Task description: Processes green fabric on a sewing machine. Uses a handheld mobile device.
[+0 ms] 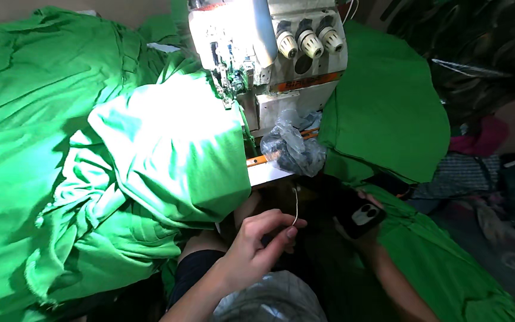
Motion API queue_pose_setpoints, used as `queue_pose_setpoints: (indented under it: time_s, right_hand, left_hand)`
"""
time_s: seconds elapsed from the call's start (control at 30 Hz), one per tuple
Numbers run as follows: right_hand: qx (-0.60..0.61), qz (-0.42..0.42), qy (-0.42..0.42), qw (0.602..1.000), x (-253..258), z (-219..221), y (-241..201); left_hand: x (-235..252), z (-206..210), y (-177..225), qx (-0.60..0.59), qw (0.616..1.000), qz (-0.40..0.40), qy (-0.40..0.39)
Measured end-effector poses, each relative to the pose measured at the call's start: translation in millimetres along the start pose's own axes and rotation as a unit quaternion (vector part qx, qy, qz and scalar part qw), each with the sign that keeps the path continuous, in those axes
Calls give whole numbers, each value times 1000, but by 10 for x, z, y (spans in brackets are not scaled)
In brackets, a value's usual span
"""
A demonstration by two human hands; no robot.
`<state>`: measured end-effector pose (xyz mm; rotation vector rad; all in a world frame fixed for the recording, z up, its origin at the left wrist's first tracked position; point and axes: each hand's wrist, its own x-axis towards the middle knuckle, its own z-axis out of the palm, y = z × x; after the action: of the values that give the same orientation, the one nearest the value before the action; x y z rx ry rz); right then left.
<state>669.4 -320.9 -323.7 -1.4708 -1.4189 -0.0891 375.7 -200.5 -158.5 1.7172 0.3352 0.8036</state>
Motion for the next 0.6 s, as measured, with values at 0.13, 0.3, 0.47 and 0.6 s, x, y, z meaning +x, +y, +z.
queue_pose_setpoints:
  time_s: [0.13,0.3,0.47,0.6]
  right_hand:
    - [44,86,118,988,41,-69,-13]
    - [103,84,145,980,169,42,-19]
    - [57,37,1,998,292,254,-272]
    - [20,-7,-139,990,341,324,-511]
  left_hand:
    - [-120,-56,310,-46,997,55,6]
    - [-91,-17,458,-40,997,62,-14]
    - [199,343,-585,63,987,-127,-75]
    - [254,588,-956,25,971,-182,-150]
